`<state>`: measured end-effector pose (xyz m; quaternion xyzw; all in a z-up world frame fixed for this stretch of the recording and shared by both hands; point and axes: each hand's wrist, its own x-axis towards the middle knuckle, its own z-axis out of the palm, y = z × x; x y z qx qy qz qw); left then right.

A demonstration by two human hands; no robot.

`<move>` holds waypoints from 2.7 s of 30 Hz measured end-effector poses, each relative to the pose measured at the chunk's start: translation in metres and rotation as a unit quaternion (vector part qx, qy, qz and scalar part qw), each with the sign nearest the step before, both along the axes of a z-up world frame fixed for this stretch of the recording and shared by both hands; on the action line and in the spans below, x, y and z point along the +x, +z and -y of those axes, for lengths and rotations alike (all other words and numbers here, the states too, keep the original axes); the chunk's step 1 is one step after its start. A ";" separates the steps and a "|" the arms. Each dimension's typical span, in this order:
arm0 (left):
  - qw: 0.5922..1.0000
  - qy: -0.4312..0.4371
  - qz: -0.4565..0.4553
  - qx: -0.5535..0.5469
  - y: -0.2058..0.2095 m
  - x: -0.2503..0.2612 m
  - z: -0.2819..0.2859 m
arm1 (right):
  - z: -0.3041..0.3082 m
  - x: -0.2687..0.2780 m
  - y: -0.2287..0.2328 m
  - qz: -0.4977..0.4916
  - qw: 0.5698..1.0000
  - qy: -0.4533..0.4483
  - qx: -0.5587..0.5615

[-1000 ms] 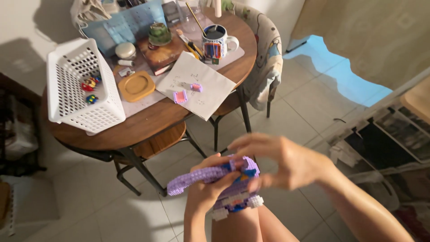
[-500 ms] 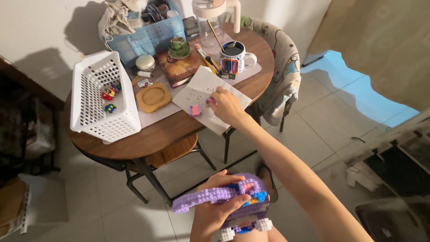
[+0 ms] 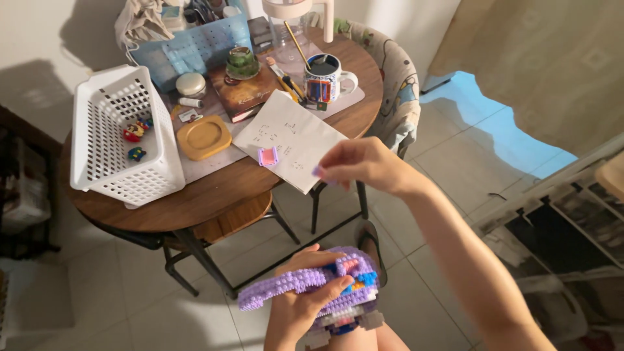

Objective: Assembling a StellaLou character model using small plastic blocks.

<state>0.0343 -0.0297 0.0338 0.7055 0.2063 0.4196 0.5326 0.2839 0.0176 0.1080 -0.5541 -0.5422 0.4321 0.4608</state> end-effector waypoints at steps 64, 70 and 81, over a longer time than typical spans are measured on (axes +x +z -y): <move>0.994 0.015 -0.041 -0.100 -0.026 0.013 0.006 | 0.108 -0.036 0.064 0.314 0.928 0.169 0.108; 0.999 0.011 -0.043 -0.025 -0.023 0.015 0.000 | 0.107 -0.039 0.058 0.317 0.936 0.111 0.100; 0.983 0.025 0.001 -0.180 -0.041 0.006 0.006 | 0.125 -0.052 0.049 0.316 0.930 0.081 0.167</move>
